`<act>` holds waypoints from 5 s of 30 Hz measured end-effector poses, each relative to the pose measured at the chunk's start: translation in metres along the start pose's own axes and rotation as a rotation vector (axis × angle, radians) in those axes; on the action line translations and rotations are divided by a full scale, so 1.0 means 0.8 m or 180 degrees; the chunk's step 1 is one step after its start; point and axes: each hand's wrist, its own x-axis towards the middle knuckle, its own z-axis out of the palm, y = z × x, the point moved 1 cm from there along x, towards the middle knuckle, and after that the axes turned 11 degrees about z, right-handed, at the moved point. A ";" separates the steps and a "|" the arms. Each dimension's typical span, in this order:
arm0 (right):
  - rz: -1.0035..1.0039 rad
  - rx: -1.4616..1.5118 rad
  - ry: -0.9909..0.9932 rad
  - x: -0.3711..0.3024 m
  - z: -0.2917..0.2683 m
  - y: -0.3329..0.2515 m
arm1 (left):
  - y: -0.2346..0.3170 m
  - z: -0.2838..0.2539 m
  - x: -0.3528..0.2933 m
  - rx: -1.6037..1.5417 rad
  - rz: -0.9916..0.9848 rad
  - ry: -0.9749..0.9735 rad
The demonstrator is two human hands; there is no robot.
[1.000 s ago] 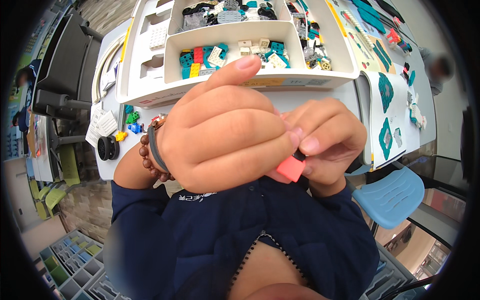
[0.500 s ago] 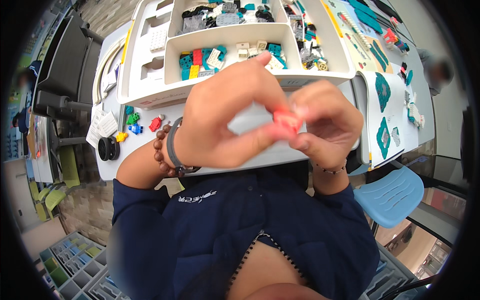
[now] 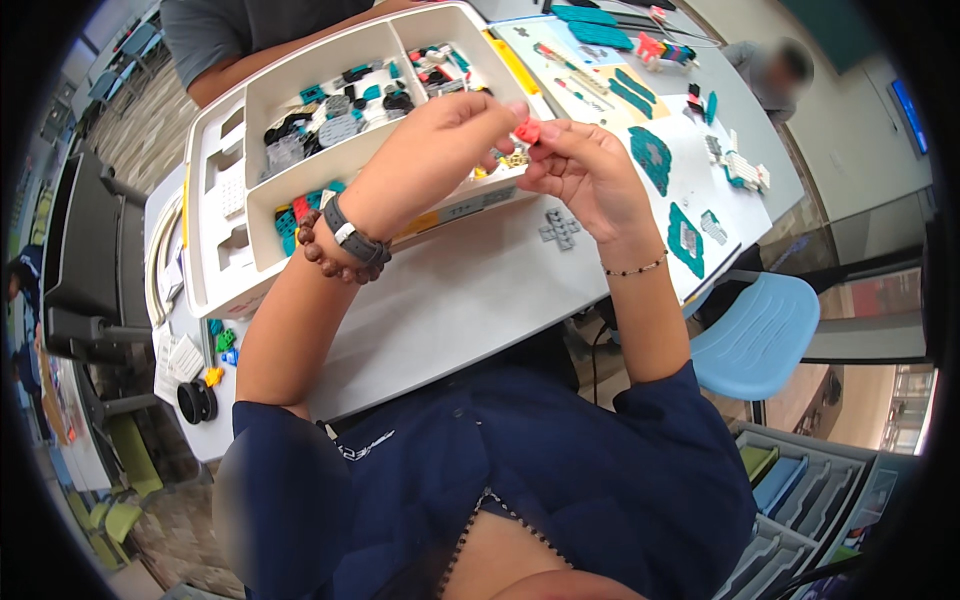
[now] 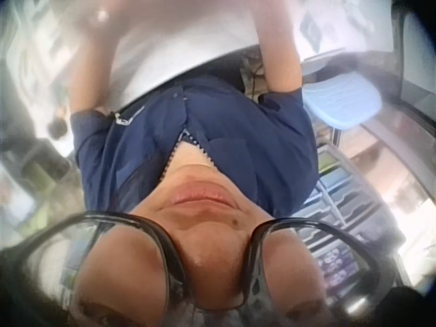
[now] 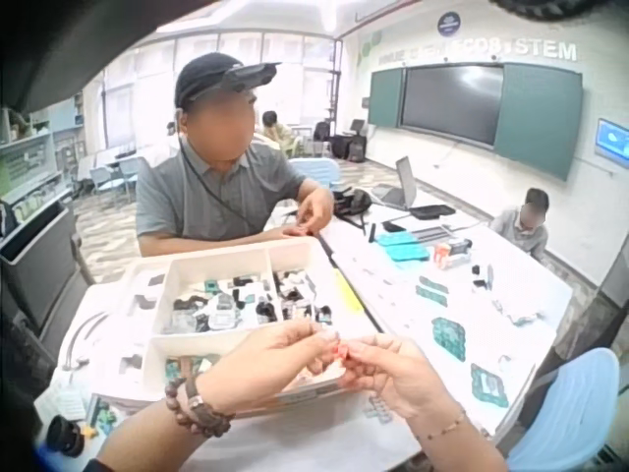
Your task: The person assembles small plastic building blocks by hand, selecting pieces from a compartmentalized tray and connecting them into small structures. They occasionally place assembled pieces on the table and continue adding components.
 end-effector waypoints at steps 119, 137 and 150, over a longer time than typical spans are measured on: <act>-0.7806 -0.1669 -0.1869 -0.017 0.082 -0.077 | -0.105 -0.034 -0.160 -0.2583 -0.1434 -0.0369; -0.6880 -0.1485 -0.2330 -0.023 0.087 -0.057 | -0.090 -0.030 -0.151 -0.2373 -0.1404 -0.0363; -0.6970 -0.1296 -0.1997 -0.022 0.073 -0.076 | -0.101 -0.030 -0.160 -0.2475 -0.1681 -0.0192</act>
